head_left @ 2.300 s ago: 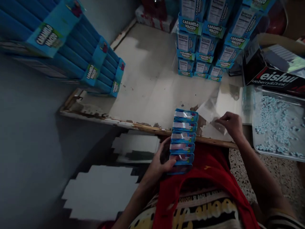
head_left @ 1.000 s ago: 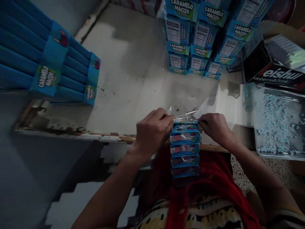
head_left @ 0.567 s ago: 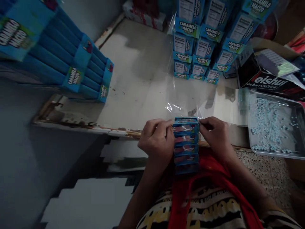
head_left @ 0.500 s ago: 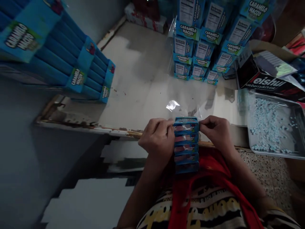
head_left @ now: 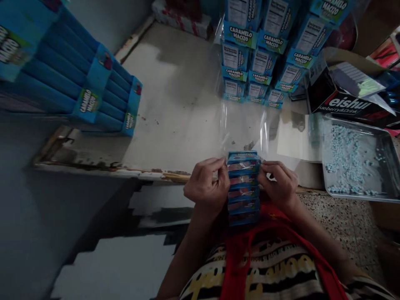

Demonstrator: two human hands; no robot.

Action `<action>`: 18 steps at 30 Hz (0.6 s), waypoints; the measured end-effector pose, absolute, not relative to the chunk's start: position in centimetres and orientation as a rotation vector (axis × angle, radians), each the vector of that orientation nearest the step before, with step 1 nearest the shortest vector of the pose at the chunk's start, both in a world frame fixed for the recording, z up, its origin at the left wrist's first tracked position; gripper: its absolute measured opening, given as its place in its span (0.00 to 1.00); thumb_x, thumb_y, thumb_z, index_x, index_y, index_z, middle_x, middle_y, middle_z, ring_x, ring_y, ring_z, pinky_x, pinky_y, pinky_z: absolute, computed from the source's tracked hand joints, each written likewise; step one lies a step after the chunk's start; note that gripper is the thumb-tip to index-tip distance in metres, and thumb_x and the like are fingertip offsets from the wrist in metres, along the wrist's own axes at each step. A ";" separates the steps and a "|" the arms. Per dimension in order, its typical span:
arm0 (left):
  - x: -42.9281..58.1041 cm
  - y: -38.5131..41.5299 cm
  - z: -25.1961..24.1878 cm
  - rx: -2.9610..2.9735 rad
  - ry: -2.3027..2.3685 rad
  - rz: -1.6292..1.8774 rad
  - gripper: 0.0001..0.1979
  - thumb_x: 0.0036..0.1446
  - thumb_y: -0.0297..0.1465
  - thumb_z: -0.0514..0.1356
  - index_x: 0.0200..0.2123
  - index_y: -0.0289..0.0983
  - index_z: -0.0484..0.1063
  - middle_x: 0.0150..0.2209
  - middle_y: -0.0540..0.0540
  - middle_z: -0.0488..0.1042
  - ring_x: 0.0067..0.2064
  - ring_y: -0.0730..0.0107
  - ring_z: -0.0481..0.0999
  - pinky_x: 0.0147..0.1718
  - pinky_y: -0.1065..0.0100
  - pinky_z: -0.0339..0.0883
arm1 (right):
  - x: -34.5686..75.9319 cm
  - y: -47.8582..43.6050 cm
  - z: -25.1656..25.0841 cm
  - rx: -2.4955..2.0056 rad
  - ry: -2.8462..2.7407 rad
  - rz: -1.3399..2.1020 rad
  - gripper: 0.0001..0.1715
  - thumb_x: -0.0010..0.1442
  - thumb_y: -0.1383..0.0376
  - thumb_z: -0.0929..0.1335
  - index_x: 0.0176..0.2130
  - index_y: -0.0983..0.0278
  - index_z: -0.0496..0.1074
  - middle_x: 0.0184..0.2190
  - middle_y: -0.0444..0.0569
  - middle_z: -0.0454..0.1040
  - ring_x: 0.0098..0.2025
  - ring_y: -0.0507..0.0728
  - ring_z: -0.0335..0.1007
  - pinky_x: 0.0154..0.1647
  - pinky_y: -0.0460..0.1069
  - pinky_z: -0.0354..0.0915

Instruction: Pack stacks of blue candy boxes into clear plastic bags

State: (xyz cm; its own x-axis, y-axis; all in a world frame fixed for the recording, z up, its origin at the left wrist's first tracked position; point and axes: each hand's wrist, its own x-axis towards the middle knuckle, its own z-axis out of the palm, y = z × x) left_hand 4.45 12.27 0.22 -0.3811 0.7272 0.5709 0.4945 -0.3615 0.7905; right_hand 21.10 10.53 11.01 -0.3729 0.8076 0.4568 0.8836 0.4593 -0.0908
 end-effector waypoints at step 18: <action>7.1 11.5 -7.4 1.216 1.479 1.625 0.07 0.63 0.32 0.66 0.44 0.37 0.79 0.42 0.45 0.82 0.42 0.64 0.83 0.41 0.64 0.80 | 24.1 11.9 7.4 -1.252 -2.427 -0.043 0.08 0.71 0.73 0.67 0.48 0.62 0.70 0.42 0.52 0.82 0.44 0.58 0.78 0.43 0.53 0.76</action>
State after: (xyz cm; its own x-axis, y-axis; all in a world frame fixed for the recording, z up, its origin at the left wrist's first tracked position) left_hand 7.14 11.47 -7.36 -0.3839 0.8969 0.2195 0.1346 -0.1809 0.9743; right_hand 24.14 11.95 7.38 -0.5143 0.7747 0.3679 0.7873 0.5966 -0.1557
